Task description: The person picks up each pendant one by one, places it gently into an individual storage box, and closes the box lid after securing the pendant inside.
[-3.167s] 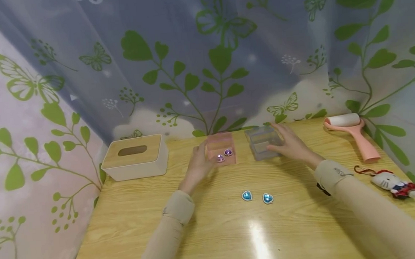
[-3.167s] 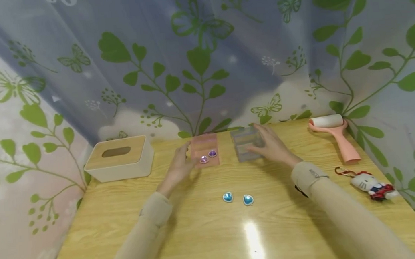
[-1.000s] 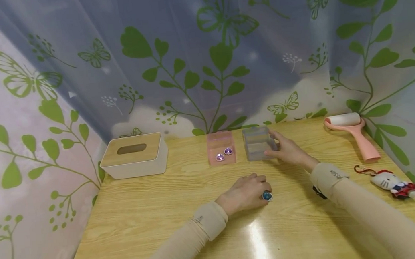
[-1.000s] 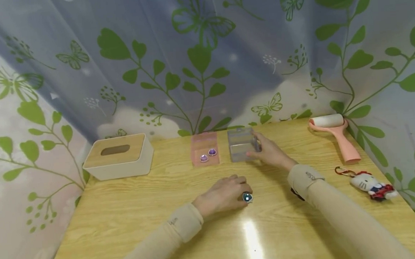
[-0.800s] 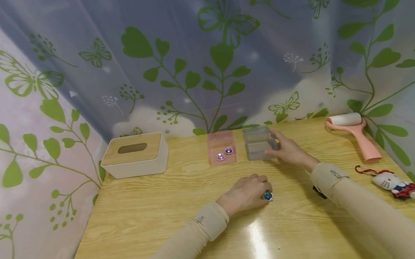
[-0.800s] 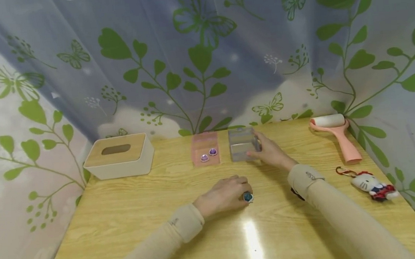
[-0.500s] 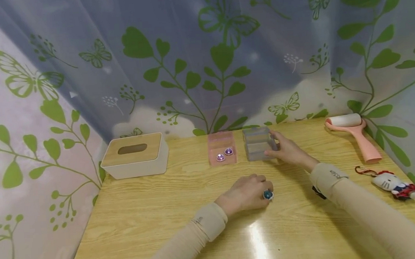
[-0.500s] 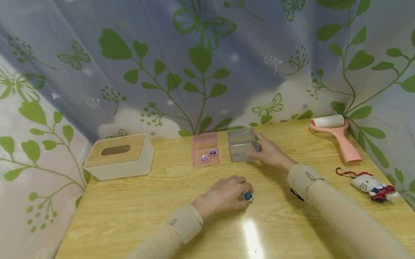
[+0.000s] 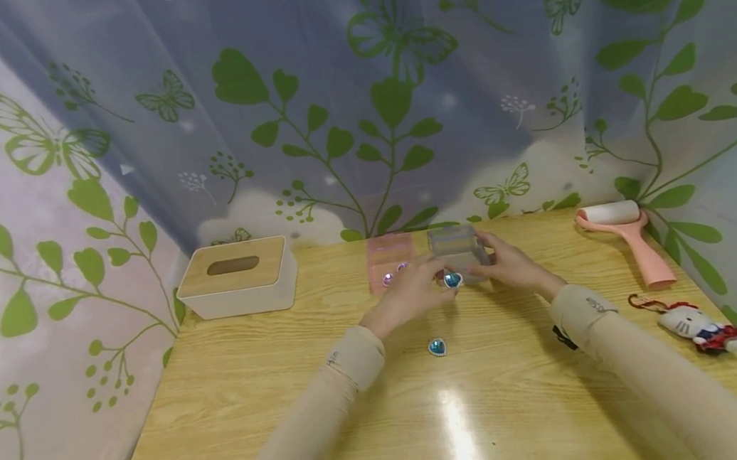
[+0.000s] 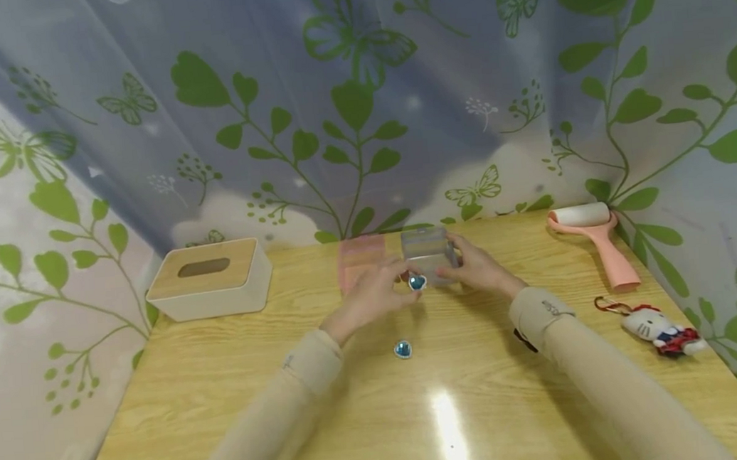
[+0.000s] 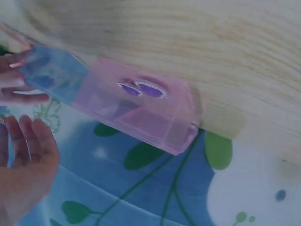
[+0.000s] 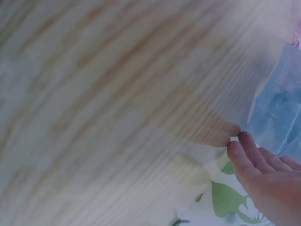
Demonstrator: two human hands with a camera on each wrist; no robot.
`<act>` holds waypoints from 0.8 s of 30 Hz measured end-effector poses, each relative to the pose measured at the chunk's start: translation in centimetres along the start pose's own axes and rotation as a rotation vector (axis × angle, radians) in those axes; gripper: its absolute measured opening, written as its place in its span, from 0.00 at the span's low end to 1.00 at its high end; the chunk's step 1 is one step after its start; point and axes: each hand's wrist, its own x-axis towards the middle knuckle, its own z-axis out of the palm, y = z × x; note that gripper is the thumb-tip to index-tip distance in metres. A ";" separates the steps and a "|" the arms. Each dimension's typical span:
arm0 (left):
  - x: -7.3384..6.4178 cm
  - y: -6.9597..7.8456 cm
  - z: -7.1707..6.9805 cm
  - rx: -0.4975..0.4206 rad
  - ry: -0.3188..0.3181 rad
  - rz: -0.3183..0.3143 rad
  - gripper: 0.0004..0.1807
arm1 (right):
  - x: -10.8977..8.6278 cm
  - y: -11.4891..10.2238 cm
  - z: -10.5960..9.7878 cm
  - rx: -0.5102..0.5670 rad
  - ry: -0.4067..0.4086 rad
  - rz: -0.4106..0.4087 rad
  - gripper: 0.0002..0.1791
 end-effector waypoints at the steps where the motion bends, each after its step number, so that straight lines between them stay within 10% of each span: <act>1: 0.3 -0.2 -0.1 -0.016 0.029 -0.013 0.23 | 0.0 0.0 0.0 0.004 -0.001 -0.001 0.51; 13: 3.2 -1.8 0.4 -0.007 0.154 -0.125 0.22 | -0.1 0.0 -0.2 0.003 -0.009 0.016 0.53; 24: 5.1 -2.4 1.2 0.015 0.136 -0.167 0.21 | 0.1 0.1 -0.1 0.003 -0.006 -0.002 0.51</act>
